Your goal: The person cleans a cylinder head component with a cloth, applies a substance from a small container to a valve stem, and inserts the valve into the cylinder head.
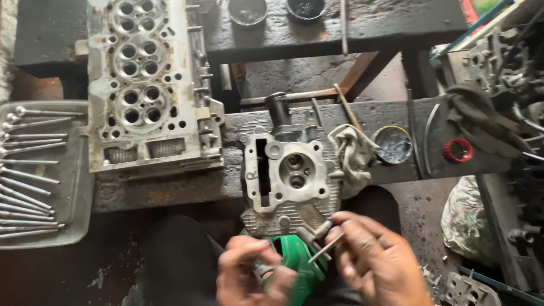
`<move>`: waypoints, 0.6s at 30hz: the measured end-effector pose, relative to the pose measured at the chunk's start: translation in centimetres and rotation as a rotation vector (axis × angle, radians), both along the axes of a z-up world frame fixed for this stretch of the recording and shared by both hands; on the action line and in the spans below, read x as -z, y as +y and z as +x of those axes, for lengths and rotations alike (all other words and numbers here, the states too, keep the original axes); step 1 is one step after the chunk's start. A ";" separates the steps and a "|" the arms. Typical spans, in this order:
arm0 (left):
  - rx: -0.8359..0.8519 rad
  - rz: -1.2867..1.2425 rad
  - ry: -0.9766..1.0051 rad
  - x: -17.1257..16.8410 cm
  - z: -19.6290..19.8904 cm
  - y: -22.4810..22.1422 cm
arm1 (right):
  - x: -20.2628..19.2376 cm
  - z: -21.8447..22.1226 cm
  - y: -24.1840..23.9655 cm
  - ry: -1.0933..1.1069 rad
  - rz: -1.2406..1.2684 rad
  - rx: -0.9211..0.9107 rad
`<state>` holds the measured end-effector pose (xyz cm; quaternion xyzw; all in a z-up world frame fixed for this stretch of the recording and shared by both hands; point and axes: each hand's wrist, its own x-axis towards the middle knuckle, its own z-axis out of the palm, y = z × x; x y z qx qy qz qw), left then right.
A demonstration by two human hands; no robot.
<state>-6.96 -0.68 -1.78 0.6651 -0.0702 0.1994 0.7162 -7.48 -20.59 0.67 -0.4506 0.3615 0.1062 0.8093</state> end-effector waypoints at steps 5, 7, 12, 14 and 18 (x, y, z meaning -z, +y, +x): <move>0.345 -0.032 0.018 -1.1 -0.9 -0.4 | 0.4 -1.5 1.4 -0.066 0.081 -0.216; 0.268 0.019 -0.078 -1.0 -0.9 -0.4 | -0.6 -1.8 1.8 -0.180 0.030 -0.288; 0.173 0.148 0.027 -2.8 -1.5 1.6 | 0.4 1.5 -2.5 -0.490 -1.560 -0.174; 0.115 0.155 0.203 -3.8 -1.8 2.3 | 2.3 3.4 -5.3 -0.457 -1.891 -0.173; 0.066 0.217 0.204 -5.1 -2.3 2.8 | 6.0 4.5 -8.6 -0.314 -1.995 -0.268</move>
